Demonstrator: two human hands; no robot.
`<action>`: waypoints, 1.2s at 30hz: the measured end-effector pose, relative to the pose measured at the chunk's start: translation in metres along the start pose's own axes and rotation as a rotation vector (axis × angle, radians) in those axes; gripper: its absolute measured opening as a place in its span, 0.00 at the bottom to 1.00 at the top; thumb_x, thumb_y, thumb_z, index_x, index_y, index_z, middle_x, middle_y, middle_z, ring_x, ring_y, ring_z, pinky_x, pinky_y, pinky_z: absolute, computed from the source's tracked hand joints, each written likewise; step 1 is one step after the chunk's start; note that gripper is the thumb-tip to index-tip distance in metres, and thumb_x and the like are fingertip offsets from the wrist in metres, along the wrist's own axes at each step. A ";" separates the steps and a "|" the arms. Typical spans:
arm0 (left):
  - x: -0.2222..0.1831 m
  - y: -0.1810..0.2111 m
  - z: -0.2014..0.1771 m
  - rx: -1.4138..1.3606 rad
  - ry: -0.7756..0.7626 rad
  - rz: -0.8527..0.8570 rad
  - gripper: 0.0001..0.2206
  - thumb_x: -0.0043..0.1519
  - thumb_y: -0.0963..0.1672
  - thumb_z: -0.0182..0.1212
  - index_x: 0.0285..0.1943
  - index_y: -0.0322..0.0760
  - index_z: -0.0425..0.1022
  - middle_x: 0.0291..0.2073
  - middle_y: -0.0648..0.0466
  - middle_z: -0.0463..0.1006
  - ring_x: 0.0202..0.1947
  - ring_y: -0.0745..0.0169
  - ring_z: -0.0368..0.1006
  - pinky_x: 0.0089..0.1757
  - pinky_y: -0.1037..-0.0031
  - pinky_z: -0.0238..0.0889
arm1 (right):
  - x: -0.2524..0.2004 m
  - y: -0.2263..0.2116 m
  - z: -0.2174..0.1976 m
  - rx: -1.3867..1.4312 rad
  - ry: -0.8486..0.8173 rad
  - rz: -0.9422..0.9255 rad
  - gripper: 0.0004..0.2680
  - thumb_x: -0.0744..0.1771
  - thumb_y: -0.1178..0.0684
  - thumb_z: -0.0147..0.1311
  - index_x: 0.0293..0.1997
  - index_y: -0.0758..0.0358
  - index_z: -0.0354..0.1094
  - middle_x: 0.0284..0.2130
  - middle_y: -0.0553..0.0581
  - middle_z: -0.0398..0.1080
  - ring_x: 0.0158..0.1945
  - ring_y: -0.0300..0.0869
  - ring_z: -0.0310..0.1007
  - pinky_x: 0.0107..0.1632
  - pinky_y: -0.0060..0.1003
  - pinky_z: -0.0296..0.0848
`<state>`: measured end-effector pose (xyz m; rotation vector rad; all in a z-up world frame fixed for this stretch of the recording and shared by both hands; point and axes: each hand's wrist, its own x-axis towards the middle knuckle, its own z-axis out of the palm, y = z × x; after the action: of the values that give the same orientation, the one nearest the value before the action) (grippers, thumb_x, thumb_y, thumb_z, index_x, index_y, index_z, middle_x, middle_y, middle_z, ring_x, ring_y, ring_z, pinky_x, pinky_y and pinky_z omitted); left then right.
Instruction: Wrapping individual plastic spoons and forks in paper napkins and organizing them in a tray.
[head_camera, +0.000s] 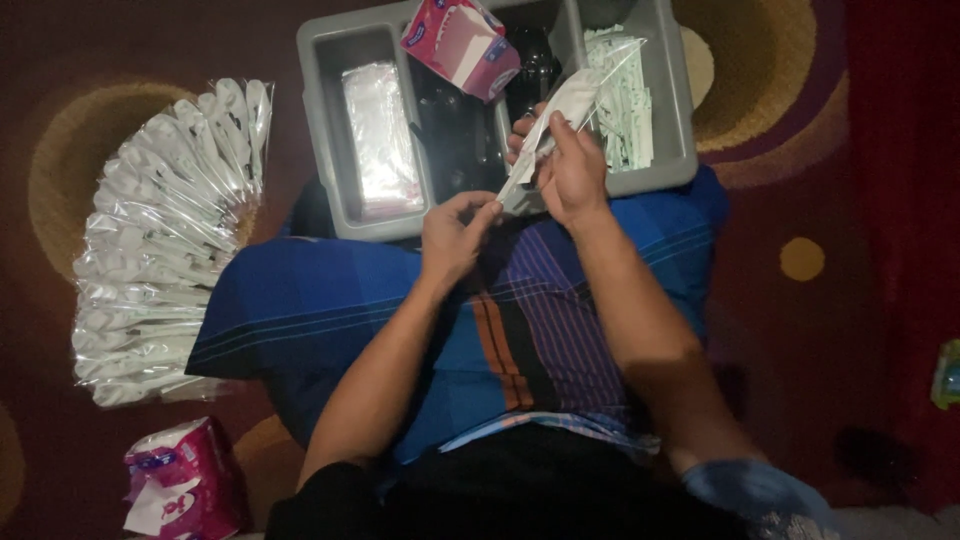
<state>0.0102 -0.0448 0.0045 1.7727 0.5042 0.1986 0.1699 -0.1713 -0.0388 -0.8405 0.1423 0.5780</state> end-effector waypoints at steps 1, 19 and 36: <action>0.001 0.000 0.000 0.000 0.001 0.000 0.08 0.64 0.47 0.68 0.47 0.41 0.84 0.27 0.48 0.85 0.29 0.57 0.81 0.35 0.67 0.72 | 0.001 0.002 -0.002 0.000 -0.001 0.000 0.13 0.70 0.45 0.52 0.56 0.61 0.69 0.44 0.64 0.79 0.44 0.52 0.84 0.51 0.57 0.86; 0.007 -0.004 -0.005 -0.292 -0.064 -0.107 0.07 0.61 0.43 0.71 0.43 0.36 0.84 0.24 0.48 0.82 0.20 0.71 0.70 0.26 0.78 0.64 | 0.003 0.008 -0.008 -0.015 -0.107 0.042 0.12 0.71 0.47 0.50 0.56 0.61 0.69 0.45 0.65 0.79 0.45 0.54 0.84 0.53 0.62 0.83; 0.008 -0.009 0.000 0.008 0.117 0.023 0.10 0.61 0.47 0.73 0.41 0.37 0.80 0.20 0.49 0.81 0.22 0.61 0.77 0.30 0.73 0.69 | -0.014 0.026 0.014 -0.168 -0.213 0.026 0.12 0.73 0.47 0.46 0.59 0.63 0.65 0.47 0.63 0.78 0.50 0.51 0.82 0.54 0.54 0.81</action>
<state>0.0154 -0.0392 -0.0048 1.7823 0.5697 0.3183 0.1429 -0.1536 -0.0420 -0.9344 -0.0913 0.7072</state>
